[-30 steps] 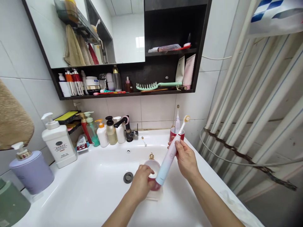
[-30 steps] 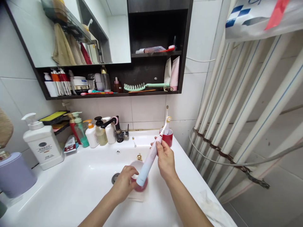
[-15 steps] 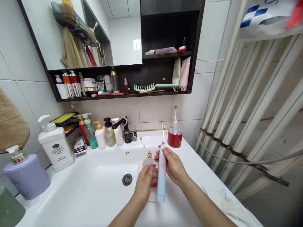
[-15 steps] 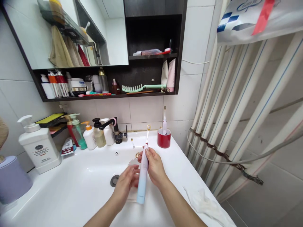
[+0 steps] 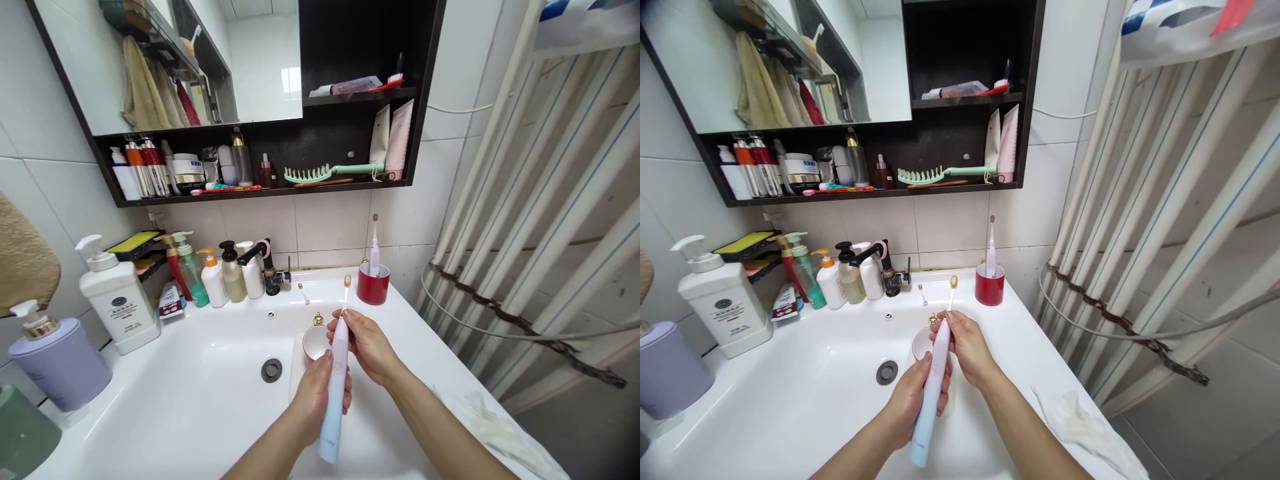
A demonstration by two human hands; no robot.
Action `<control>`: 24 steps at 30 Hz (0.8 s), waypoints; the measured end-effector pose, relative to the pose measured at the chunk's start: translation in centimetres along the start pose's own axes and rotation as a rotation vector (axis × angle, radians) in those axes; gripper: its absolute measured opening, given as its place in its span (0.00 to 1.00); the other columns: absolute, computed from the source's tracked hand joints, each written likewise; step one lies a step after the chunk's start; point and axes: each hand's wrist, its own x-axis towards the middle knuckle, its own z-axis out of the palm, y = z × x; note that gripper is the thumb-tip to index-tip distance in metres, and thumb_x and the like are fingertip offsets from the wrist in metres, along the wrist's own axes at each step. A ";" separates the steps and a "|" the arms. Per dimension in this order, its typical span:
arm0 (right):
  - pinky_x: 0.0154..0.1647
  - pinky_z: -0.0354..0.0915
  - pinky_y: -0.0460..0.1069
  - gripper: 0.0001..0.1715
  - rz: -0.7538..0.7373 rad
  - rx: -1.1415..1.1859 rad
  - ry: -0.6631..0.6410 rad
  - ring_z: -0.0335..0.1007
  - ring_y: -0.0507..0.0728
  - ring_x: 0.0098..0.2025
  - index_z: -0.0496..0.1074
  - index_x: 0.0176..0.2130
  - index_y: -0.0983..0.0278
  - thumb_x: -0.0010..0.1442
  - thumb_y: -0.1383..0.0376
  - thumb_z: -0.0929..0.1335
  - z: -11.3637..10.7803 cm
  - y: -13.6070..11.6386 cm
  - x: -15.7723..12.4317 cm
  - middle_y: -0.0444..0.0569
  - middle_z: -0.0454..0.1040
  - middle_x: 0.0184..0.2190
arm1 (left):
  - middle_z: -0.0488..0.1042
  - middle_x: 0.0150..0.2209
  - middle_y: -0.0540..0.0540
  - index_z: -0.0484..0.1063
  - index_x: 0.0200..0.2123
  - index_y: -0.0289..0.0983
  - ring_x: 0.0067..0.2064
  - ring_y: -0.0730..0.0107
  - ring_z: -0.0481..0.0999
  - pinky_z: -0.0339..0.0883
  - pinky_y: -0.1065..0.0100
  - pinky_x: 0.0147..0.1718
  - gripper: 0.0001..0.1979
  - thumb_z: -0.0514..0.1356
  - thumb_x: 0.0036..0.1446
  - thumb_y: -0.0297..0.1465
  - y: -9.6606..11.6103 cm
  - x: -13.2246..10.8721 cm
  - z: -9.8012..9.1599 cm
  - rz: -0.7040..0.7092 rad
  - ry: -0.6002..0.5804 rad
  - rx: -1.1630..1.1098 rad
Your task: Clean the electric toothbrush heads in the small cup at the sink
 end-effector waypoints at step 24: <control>0.22 0.59 0.45 0.09 -0.043 0.281 0.053 0.58 0.46 0.17 0.61 0.23 0.64 0.45 0.60 0.62 0.9 0.8 0.2 0.39 0.61 0.15 | 0.59 0.16 0.53 0.54 0.23 0.35 0.14 0.81 0.57 0.50 0.74 0.14 0.23 0.40 0.40 0.51 0.1 -0.4 0.8 -0.013 0.105 0.149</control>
